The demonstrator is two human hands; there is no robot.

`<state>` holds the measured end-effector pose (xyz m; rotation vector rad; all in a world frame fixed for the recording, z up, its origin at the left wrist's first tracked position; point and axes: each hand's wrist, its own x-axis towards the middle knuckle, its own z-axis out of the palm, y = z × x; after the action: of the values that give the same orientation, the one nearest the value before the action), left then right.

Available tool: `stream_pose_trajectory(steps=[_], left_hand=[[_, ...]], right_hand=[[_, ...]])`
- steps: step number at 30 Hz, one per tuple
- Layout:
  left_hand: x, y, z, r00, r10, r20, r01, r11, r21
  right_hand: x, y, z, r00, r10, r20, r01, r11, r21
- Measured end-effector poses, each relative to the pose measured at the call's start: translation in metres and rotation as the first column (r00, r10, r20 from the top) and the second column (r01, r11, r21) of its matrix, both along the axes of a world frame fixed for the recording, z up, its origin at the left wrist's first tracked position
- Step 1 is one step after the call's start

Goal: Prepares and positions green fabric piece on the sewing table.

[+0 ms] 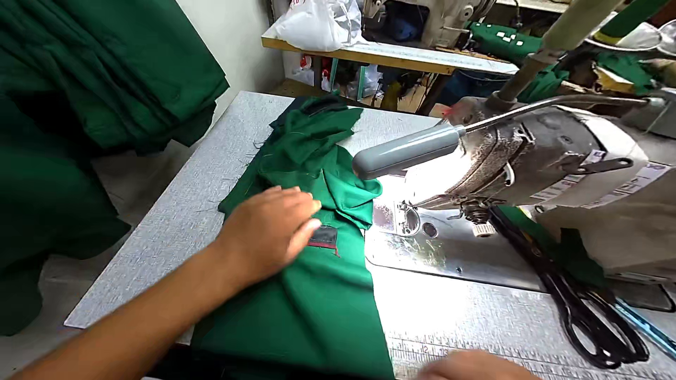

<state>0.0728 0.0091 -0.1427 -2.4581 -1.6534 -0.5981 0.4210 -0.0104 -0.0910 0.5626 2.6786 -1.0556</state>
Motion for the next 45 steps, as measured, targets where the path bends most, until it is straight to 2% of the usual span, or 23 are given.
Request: stream_pose_trajectory(steps=[2, 4, 6, 8, 10, 11, 12, 14, 15, 17, 18, 20, 23, 27, 30, 31, 32, 34, 35, 37, 41, 45], left_hand=[[0.006, -0.013, -0.013, 1.0, -0.003, -0.031, -0.003, 0.978, -0.209], [0.008, -0.009, -0.022, 0.996, 0.02, -0.085, -0.054, 0.903, -0.425], [0.01, 0.011, -0.031, 0.992, 0.102, -0.074, -0.123, 0.901, -0.416], [0.015, 0.035, -0.031, 0.983, 0.164, -0.08, -0.183, 0.891, -0.416], [0.013, 0.052, -0.027, 0.991, 0.125, -0.045, -0.133, 0.91, -0.394], [0.009, 0.052, -0.024, 0.995, 0.095, 0.016, -0.082, 0.926, -0.369], [0.006, 0.046, -0.022, 0.994, 0.082, 0.068, -0.054, 0.941, -0.333], [0.001, 0.032, -0.02, 0.992, 0.119, 0.052, -0.1, 0.957, -0.271], [-0.002, 0.027, -0.021, 0.989, 0.149, 0.0, -0.142, 0.945, -0.296], [-0.011, 0.023, -0.028, 0.984, 0.148, -0.098, -0.176, 0.897, -0.406], [-0.015, 0.023, -0.03, 0.982, 0.139, -0.126, -0.18, 0.886, -0.427], [-0.022, 0.02, -0.024, 0.979, 0.137, -0.15, -0.191, 0.874, -0.448], [-0.028, -0.002, -0.017, 0.973, 0.171, -0.152, -0.22, 0.882, -0.416], [-0.03, -0.039, -0.026, 0.96, 0.171, -0.221, -0.263, 0.822, -0.505], [-0.029, -0.057, -0.024, 0.963, 0.184, -0.198, -0.262, 0.811, -0.524], [-0.033, -0.062, -0.024, 0.969, 0.191, -0.16, -0.245, 0.842, -0.481], [-0.038, -0.067, -0.025, 0.977, 0.192, -0.093, -0.213, 0.892, -0.399], [-0.051, -0.076, -0.025, 0.987, 0.154, 0.055, -0.14, 0.969, -0.206], [-0.057, -0.081, -0.026, 0.986, 0.126, 0.105, -0.113, 0.986, -0.123], [-0.066, -0.092, -0.028, 0.985, 0.081, 0.15, -0.075, 0.996, -0.041], [-0.07, -0.106, -0.034, 0.991, 0.072, 0.109, -0.06, 0.993, -0.104], [-0.075, -0.104, -0.039, 0.99, 0.095, 0.104, -0.087, 0.992, -0.087]], right_hand=[[-0.034, 0.011, -0.011, 0.985, -0.045, -0.169, 0.078, 0.979, 0.191], [-0.076, 0.032, -0.037, 0.924, -0.032, -0.382, 0.201, 0.889, 0.411], [-0.117, 0.065, -0.064, 0.876, -0.001, -0.483, 0.285, 0.808, 0.516], [-0.141, 0.091, -0.084, 0.902, -0.098, -0.421, 0.352, 0.732, 0.584], [-0.146, 0.1, -0.08, 0.92, -0.287, -0.267, 0.392, 0.697, 0.6], [-0.142, 0.098, -0.075, 0.912, -0.326, -0.247, 0.407, 0.66, 0.632], [-0.137, 0.094, -0.071, 0.911, -0.335, -0.24, 0.405, 0.621, 0.671], [-0.129, 0.089, -0.067, 0.914, -0.281, -0.292, 0.404, 0.57, 0.716], [-0.129, 0.091, -0.069, 0.916, -0.222, -0.334, 0.4, 0.566, 0.721], [-0.133, 0.099, -0.081, 0.921, -0.156, -0.357, 0.37, 0.637, 0.676], [-0.134, 0.104, -0.087, 0.931, -0.157, -0.329, 0.345, 0.668, 0.659], [-0.131, 0.109, -0.087, 0.958, -0.234, -0.167, 0.286, 0.722, 0.631], [-0.113, 0.097, -0.078, 0.956, -0.278, -0.09, 0.274, 0.746, 0.607], [-0.091, 0.067, -0.07, 0.964, -0.24, 0.111, 0.149, 0.839, 0.523], [-0.084, 0.048, -0.063, 0.977, -0.186, 0.108, 0.105, 0.851, 0.515], [-0.083, 0.045, -0.061, 0.982, -0.177, 0.068, 0.117, 0.85, 0.514], [-0.081, 0.043, -0.064, 0.983, -0.17, -0.072, 0.181, 0.81, 0.559], [-0.078, 0.048, -0.072, 0.916, -0.133, -0.378, 0.36, 0.687, 0.631], [-0.077, 0.049, -0.072, 0.88, -0.13, -0.458, 0.421, 0.66, 0.622], [-0.073, 0.048, -0.071, 0.851, -0.155, -0.502, 0.46, 0.681, 0.569], [-0.067, 0.039, -0.078, 0.869, -0.184, -0.459, 0.419, 0.768, 0.485], [-0.066, 0.036, -0.081, 0.871, -0.216, -0.442, 0.433, 0.763, 0.48]])
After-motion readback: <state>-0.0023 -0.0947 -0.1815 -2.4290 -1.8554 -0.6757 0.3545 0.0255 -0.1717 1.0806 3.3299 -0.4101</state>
